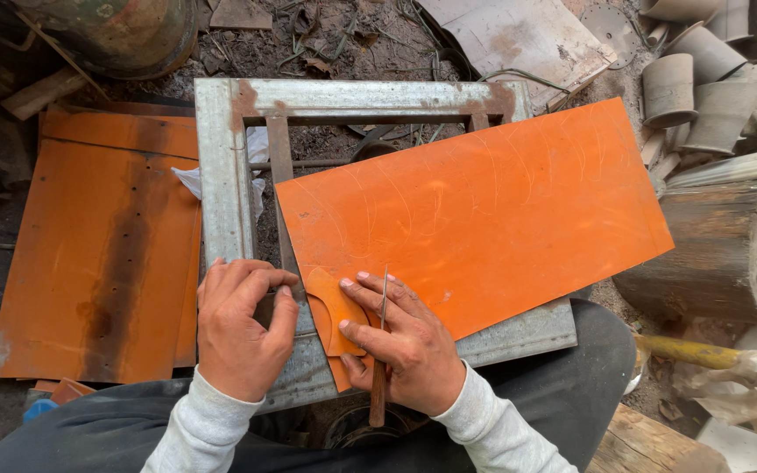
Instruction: The person uses a pointed awl to trace and carve curved shapes into an orange plastic sheet placed on a metal frame. They repeatedly reposition the sheet and the carved pieces, continuing to refine the edges of the cutouts.
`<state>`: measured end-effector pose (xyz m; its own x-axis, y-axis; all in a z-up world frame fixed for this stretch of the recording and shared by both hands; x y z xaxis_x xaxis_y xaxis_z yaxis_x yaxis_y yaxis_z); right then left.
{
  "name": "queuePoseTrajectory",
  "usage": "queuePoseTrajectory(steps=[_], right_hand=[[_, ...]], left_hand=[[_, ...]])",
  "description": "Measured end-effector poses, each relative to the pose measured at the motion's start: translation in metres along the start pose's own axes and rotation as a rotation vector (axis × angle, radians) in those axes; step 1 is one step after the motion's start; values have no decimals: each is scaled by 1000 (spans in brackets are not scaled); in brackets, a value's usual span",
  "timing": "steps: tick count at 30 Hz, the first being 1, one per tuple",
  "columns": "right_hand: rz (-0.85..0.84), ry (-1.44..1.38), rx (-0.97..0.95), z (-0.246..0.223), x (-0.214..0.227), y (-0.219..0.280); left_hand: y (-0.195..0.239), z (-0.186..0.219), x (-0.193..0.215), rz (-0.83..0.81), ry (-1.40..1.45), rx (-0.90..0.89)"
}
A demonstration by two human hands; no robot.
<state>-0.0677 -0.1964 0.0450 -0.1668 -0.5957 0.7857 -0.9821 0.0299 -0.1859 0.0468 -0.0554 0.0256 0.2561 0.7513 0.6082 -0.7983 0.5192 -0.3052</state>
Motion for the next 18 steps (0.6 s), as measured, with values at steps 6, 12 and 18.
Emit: queuePoseTrajectory(steps=[6,12,18], right_hand=[[2,7,0,1,-1,0],[8,1,13,1,1,0],[-64,-186,-15,7,7,0]], left_hand=[[4,27,-4,-60,-45,-197],[18,48,-16,-202,-71,-254],[20,47,-18,-245,-71,-242]])
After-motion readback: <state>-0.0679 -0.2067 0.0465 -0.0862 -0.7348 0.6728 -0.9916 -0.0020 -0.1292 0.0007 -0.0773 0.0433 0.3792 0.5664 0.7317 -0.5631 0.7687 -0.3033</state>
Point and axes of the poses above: each hand's wrist, its own y-axis away from the middle knuckle, its own x-axis out of the back of the hand, z = x × y, the point moved 7 cm from there along -y, towards the middle knuckle, and after that the axes turned 5 degrees about -x, right-handed, at the moved point
